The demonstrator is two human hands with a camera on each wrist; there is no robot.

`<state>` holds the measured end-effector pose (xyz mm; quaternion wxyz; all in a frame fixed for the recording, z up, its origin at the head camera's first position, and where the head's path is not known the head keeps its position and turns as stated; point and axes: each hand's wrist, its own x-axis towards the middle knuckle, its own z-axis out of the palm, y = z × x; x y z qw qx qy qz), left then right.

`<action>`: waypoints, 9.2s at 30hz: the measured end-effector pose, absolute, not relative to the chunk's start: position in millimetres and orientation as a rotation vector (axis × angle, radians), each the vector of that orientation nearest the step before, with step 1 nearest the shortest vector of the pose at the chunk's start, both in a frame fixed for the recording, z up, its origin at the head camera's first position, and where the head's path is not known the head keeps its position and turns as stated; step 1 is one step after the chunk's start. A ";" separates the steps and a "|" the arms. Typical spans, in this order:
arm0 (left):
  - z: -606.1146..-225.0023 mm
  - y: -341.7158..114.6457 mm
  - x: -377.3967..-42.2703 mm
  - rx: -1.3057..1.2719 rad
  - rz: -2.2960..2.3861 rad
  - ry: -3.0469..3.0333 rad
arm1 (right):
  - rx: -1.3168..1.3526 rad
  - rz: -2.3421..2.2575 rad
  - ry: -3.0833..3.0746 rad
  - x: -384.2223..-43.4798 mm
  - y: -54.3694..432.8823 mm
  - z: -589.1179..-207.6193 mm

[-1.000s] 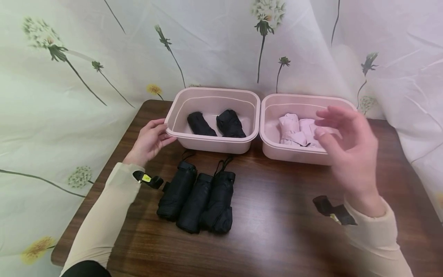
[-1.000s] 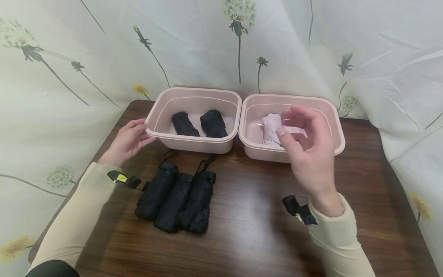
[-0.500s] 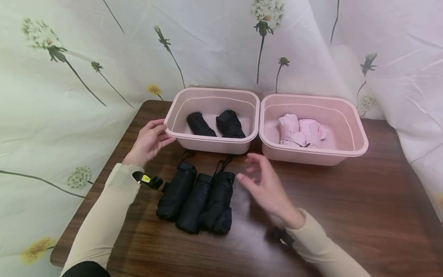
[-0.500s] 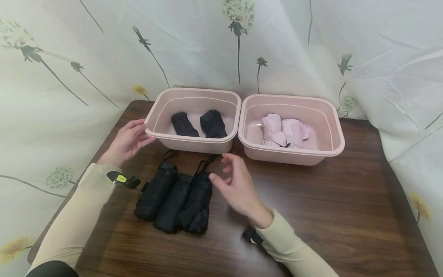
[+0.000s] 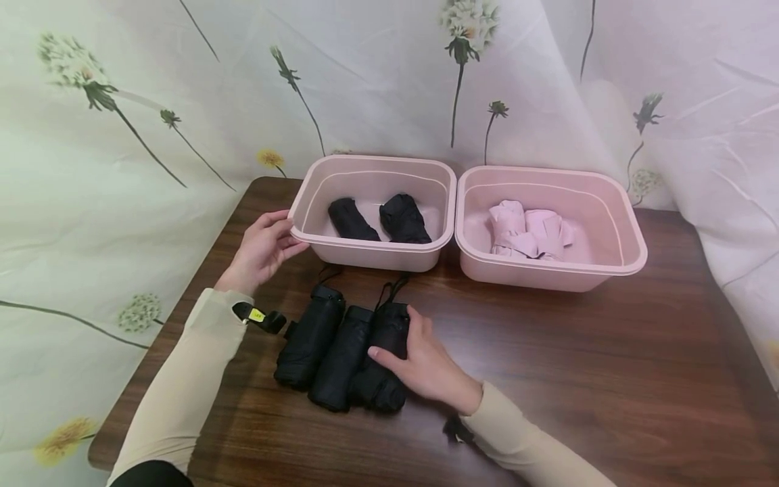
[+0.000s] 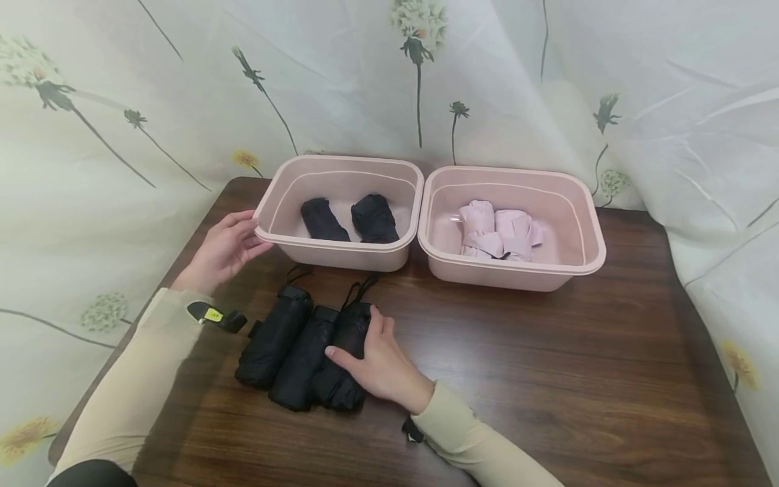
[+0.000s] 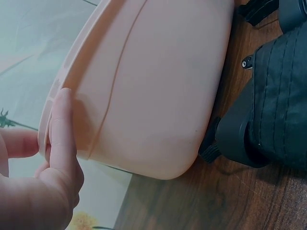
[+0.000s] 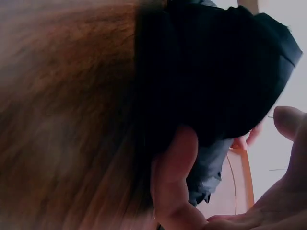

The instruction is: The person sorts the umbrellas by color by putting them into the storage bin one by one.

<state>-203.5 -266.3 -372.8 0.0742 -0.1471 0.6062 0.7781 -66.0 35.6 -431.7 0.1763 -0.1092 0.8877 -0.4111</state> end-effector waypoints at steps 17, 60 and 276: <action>-371.0 -265.7 -202.0 -0.433 2.331 1.816 | -0.347 -0.900 2.617 -61.4 20.1 -434.7; -374.1 -266.6 -203.0 -0.419 2.349 1.796 | -0.259 -1.118 2.445 -70.1 65.0 -438.7; -376.1 -266.0 -201.4 -0.436 2.330 1.847 | -1.610 -0.370 2.453 -92.7 -2.2 -431.0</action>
